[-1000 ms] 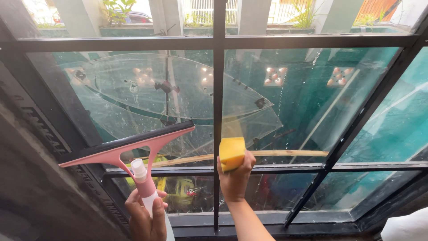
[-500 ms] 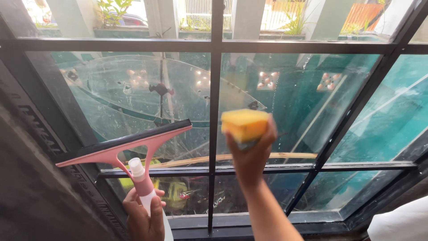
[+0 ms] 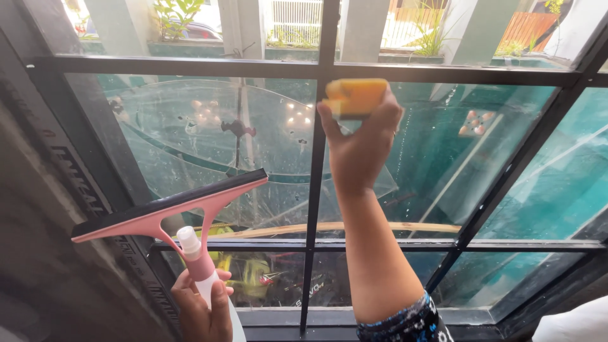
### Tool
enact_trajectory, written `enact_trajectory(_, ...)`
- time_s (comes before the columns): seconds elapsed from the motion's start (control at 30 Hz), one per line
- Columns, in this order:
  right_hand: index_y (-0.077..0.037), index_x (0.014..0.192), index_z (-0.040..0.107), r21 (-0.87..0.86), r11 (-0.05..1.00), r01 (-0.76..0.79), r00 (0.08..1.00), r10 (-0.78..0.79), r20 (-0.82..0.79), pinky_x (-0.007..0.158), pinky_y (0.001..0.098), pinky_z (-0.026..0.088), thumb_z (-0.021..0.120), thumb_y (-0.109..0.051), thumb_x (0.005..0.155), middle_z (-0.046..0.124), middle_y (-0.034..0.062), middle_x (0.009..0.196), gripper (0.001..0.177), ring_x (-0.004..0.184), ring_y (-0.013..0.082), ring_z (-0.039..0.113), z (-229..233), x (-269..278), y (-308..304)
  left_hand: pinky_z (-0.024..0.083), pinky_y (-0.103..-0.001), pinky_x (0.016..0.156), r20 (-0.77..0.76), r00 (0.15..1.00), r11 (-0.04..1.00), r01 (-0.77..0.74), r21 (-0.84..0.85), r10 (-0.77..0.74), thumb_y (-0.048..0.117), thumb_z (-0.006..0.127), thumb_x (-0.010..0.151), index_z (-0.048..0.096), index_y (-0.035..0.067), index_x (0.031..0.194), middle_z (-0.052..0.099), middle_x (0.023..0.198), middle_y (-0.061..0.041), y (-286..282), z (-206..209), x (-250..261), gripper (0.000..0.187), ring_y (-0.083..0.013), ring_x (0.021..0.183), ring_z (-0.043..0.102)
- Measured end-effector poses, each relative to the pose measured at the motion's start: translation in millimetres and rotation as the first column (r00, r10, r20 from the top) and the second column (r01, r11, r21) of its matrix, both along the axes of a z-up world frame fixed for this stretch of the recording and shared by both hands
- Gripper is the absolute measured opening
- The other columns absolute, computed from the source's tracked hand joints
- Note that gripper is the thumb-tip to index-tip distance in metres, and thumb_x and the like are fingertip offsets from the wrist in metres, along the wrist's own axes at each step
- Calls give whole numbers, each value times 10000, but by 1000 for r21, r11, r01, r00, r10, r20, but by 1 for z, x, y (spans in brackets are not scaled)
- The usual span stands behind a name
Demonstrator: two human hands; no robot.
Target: Clean a glass window using a spray bottle with an integrated squeegee and a sponge.
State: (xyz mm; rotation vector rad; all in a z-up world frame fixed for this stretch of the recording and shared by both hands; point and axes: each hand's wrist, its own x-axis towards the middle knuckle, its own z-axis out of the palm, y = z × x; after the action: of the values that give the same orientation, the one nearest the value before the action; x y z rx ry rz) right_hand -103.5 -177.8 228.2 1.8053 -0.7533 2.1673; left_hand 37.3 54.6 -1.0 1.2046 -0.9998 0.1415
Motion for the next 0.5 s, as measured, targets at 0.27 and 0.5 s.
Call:
enact_trajectory(0.27, 26, 1342, 415, 144, 987, -75, 997, 78, -15, 944, 451, 534, 911, -402, 865, 585, 216, 1182, 811, 1075, 379, 647, -78, -7, 8, 537, -311, 747, -9, 999, 999, -35, 10, 35, 268, 534, 1014, 348, -56, 1301, 660, 1011, -175, 1, 2, 6, 471, -146, 744, 631)
enact_trajectory(0.5, 23, 1314, 407, 261, 964, -49, 985, 90, -149, 940, 491, 498, 871, -388, 824, 562, 230, 1152, 790, 1066, 423, 602, -169, -15, 16, 559, -293, 716, 1, 1000, 1000, -10, 26, 10, 209, 527, 1010, 330, -61, 1295, 658, 1032, -184, -2, 5, 7, 439, -154, 776, 643)
